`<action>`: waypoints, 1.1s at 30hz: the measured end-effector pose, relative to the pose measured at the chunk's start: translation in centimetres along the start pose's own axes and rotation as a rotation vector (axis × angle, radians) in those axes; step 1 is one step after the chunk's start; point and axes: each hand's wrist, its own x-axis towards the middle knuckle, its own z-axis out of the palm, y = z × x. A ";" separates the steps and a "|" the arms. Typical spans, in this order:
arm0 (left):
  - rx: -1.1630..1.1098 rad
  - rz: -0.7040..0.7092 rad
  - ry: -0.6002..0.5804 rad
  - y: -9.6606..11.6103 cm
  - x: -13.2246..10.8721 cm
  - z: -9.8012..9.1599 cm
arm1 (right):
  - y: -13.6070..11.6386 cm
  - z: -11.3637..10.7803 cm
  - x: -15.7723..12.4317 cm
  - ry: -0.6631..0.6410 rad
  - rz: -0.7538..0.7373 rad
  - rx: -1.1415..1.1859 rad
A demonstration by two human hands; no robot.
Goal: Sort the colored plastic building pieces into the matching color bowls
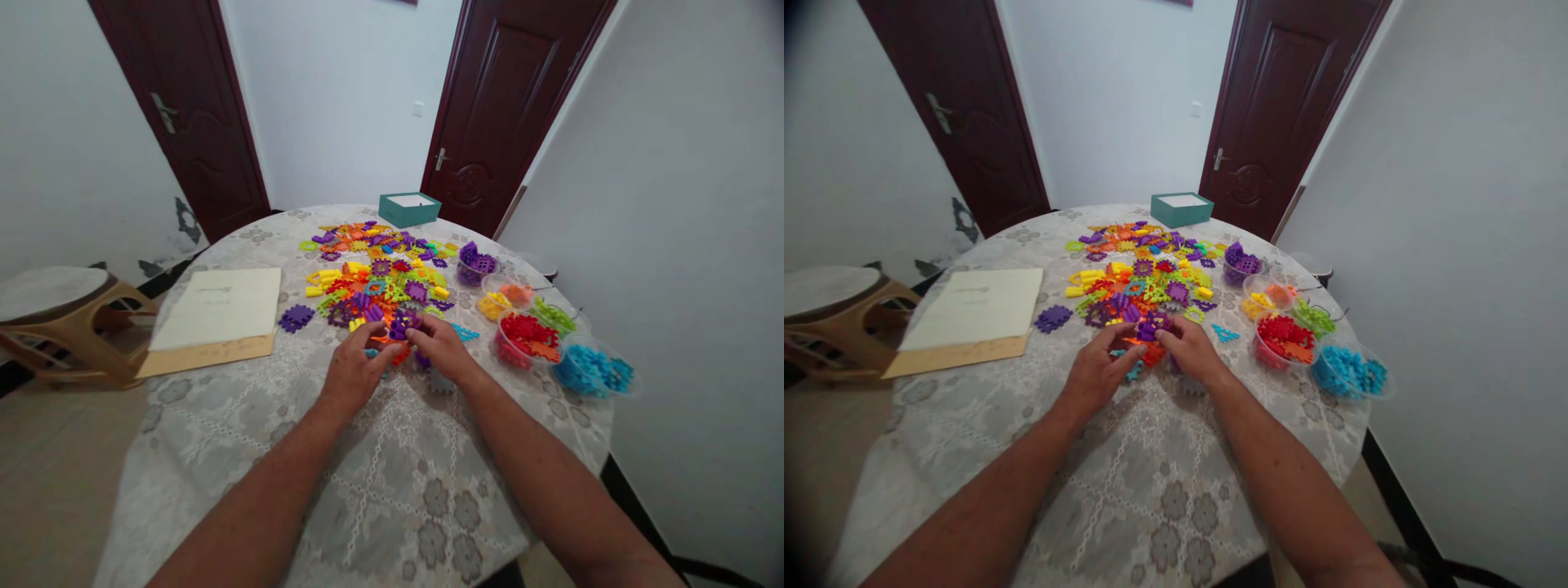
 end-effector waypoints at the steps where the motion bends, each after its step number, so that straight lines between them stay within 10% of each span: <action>1: 0.003 -0.005 0.024 -0.1 0.0 0.0 | -0.4 0.7 -0.3 -0.017 -0.007 0.010; 16: -0.181 -0.261 0.016 -1.5 1.2 -0.6 | 1.2 1.1 0.1 -0.057 0.097 0.482; 22: -0.190 -0.246 -0.102 -1.4 0.9 -0.4 | 0.7 1.4 -0.5 -0.242 0.063 0.333; 33: -0.073 -0.215 -0.216 -1.7 1.1 -0.3 | 0.5 1.8 0.0 -0.153 0.123 0.244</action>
